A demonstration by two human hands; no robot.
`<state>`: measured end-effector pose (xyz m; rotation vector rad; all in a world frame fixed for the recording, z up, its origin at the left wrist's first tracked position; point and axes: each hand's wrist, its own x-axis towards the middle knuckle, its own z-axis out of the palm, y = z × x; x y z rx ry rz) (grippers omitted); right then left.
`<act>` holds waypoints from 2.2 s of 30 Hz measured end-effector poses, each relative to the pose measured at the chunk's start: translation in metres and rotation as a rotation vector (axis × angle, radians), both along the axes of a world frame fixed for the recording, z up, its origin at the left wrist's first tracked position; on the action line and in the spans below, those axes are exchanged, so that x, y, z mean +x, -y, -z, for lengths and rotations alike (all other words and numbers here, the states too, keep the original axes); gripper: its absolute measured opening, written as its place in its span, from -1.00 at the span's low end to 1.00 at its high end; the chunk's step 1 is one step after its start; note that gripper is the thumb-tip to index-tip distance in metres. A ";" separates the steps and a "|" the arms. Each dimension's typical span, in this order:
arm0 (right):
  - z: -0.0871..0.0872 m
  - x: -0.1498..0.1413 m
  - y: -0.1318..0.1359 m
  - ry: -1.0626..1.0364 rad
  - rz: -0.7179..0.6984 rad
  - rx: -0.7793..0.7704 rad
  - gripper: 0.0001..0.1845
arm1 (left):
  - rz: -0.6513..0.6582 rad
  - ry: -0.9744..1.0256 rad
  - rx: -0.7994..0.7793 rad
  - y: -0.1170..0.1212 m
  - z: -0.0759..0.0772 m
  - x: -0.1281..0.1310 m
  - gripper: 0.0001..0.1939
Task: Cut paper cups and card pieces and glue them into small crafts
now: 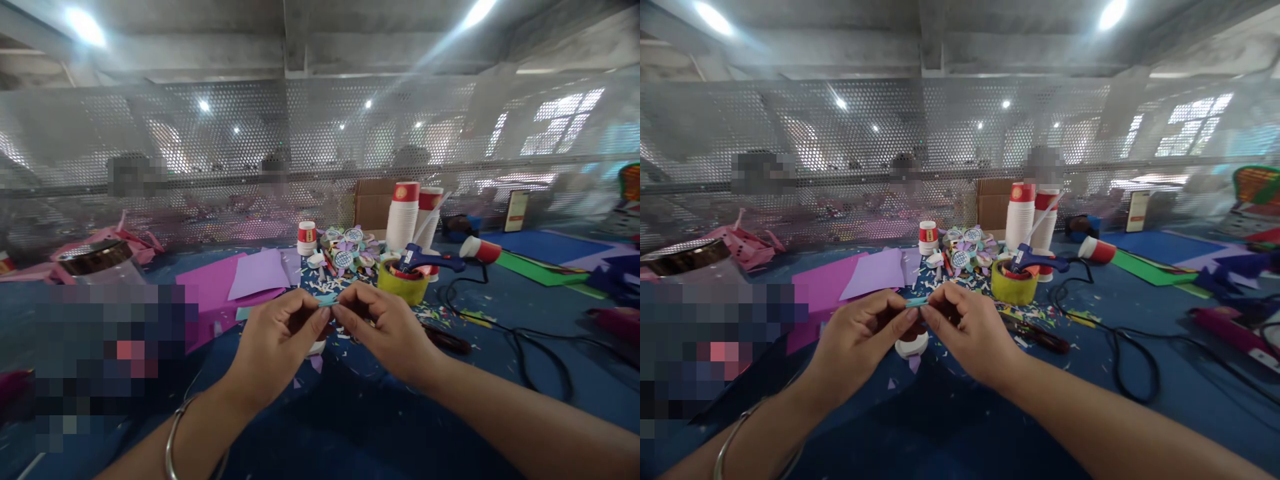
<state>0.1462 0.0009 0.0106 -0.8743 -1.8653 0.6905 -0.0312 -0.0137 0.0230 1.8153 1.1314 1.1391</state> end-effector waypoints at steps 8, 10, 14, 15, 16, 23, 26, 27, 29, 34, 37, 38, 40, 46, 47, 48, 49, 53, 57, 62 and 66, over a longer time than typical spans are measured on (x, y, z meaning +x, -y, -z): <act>0.001 -0.001 0.000 -0.030 0.012 0.007 -0.81 | 0.010 -0.075 0.061 0.001 -0.003 -0.003 -0.79; 0.001 -0.001 0.000 -0.042 0.013 0.000 -0.83 | 0.031 -0.052 0.024 0.001 -0.004 -0.003 -0.79; -0.001 0.000 0.001 -0.008 -0.011 0.023 -0.86 | 0.065 -0.013 -0.063 0.000 -0.004 -0.003 -0.79; -0.001 0.000 0.001 0.002 -0.017 0.030 -0.85 | 0.068 -0.009 -0.076 -0.001 -0.003 -0.003 -0.79; -0.001 0.000 0.001 0.007 -0.020 0.037 -0.84 | 0.076 -0.005 -0.088 -0.001 -0.003 -0.003 -0.78; 0.000 0.003 -0.002 0.012 0.008 0.057 -0.82 | 0.189 0.074 -0.212 -0.007 0.002 -0.001 -0.78; 0.000 0.004 -0.002 0.015 -0.001 0.045 -0.81 | 0.184 0.073 -0.250 -0.008 0.003 -0.002 -0.79; 0.000 0.004 -0.001 0.018 -0.003 0.043 -0.81 | 0.180 0.074 -0.262 -0.009 0.003 -0.003 -0.78; 0.000 0.004 0.000 0.021 -0.009 0.040 -0.81 | 0.177 0.078 -0.281 -0.008 0.002 -0.003 -0.78; -0.001 0.004 0.000 0.025 -0.027 0.043 -0.81 | 0.166 0.047 -0.281 -0.006 -0.001 -0.003 -0.78; -0.001 0.004 -0.001 0.043 -0.027 0.045 -0.82 | 0.166 0.030 -0.254 -0.006 -0.003 -0.004 -0.77; -0.001 0.003 -0.001 0.053 -0.027 0.049 -0.82 | 0.175 0.026 -0.249 -0.006 -0.003 -0.005 -0.77; -0.001 0.003 -0.001 0.075 -0.029 0.054 -0.82 | 0.196 0.012 -0.247 -0.006 -0.004 -0.007 -0.75; -0.003 0.002 0.001 0.105 -0.078 0.037 -0.81 | 0.291 -0.007 -0.327 -0.005 -0.005 -0.009 -0.75; -0.003 0.002 0.002 0.095 -0.087 0.029 -0.82 | 0.306 0.003 -0.348 -0.005 -0.006 -0.008 -0.75; -0.003 0.002 0.002 0.081 -0.096 0.018 -0.82 | 0.312 0.014 -0.368 -0.005 -0.006 -0.008 -0.74; -0.003 0.002 0.002 0.066 -0.104 0.004 -0.82 | 0.311 0.023 -0.383 -0.005 -0.006 -0.008 -0.73; -0.003 0.001 0.003 0.015 -0.144 -0.074 -0.83 | 0.299 0.014 -0.388 -0.006 -0.008 -0.008 -0.69; -0.004 0.001 0.003 0.027 -0.128 -0.059 -0.85 | 0.299 -0.014 -0.376 -0.005 -0.006 -0.008 -0.68; -0.005 0.004 -0.002 0.083 -0.094 -0.016 -0.86 | 0.209 0.074 -0.269 -0.006 0.001 -0.004 -0.78; -0.003 0.006 -0.004 0.078 -0.110 -0.022 -0.86 | 0.175 0.192 -0.358 -0.007 0.001 -0.002 -0.78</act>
